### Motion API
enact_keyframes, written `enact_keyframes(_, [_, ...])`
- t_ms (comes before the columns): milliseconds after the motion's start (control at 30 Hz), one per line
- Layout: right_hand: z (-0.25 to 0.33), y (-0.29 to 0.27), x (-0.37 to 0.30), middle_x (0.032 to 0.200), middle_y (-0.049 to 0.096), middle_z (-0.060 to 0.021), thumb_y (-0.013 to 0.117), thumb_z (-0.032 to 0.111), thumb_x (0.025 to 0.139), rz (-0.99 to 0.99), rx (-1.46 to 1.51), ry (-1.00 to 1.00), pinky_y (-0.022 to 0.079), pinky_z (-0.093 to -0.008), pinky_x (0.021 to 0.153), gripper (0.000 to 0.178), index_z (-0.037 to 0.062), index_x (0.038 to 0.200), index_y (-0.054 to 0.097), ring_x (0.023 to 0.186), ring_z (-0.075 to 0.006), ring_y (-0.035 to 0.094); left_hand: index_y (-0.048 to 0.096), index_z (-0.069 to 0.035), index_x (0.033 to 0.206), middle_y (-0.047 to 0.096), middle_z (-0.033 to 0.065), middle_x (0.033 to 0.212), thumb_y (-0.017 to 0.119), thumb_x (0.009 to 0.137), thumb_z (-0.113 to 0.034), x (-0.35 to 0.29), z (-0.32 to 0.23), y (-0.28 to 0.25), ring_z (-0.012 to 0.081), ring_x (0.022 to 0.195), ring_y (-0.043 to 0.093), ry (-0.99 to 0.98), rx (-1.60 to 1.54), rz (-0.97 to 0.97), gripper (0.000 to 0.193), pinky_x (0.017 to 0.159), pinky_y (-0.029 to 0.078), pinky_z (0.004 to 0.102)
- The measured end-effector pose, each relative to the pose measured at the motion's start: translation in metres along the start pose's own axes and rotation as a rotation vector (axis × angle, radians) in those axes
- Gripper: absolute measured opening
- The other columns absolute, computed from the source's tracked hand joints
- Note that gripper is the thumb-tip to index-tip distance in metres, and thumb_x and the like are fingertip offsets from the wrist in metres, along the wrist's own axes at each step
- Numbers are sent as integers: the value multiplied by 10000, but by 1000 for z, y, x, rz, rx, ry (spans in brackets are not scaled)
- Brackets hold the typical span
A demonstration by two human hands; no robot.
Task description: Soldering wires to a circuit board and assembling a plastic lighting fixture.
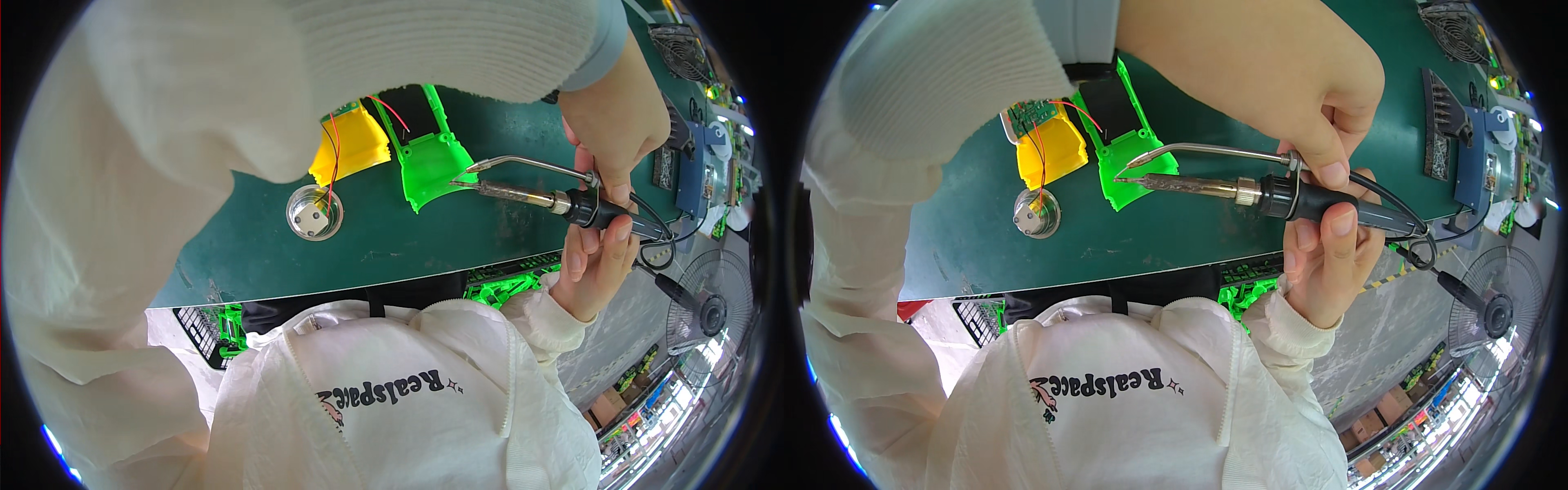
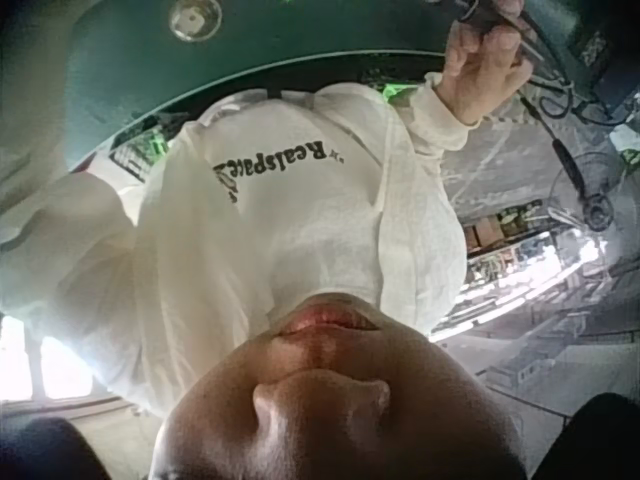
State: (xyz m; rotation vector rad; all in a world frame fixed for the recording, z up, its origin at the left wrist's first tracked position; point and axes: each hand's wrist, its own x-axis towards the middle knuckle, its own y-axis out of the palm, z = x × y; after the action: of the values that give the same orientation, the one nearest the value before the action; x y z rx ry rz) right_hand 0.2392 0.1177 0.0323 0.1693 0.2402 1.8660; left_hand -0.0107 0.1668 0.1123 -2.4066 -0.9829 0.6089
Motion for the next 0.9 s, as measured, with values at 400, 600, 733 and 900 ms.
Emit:
enact_keyframes(400, [-4, -1, 1, 857, 589, -136, 655, 323, 941, 25, 3, -37, 367, -172, 353, 443, -94, 1054, 557, 506, -62, 452, 685, 10, 931, 678, 74, 793, 596, 952, -253, 57, 4, -12, 188, 713, 622, -9, 30, -7, 279, 660, 497, 320])
enact_keyframes(600, [-1, 1, 0, 864, 592, -146, 655, 326, 942, 54, 10, -34, 353, -171, 347, 456, -106, 1051, 556, 510, -63, 453, 684, 9, 932, 679, 75, 799, 600, 951, -250, 66, 5, -15, 188, 721, 623, -11, 27, -5, 273, 668, 496, 321])
enact_keyframes(733, [-2, 5, 0, 860, 590, -143, 666, 311, 937, 5, -25, -34, 356, -173, 349, 446, -106, 1048, 554, 524, -68, 462, 683, 9, 933, 679, 75, 803, 603, 951, -247, 70, 5, -17, 189, 727, 623, -9, 27, -7, 269, 673, 496, 322])
enact_keyframes(900, [-2, 7, 1, 803, 573, -120, 662, 311, 944, -64, -100, -23, 360, -183, 363, 433, -96, 1050, 559, 513, -70, 455, 682, 8, 934, 680, 75, 809, 606, 950, -244, 60, 4, -13, 189, 734, 624, -1, 27, -11, 263, 679, 496, 323])
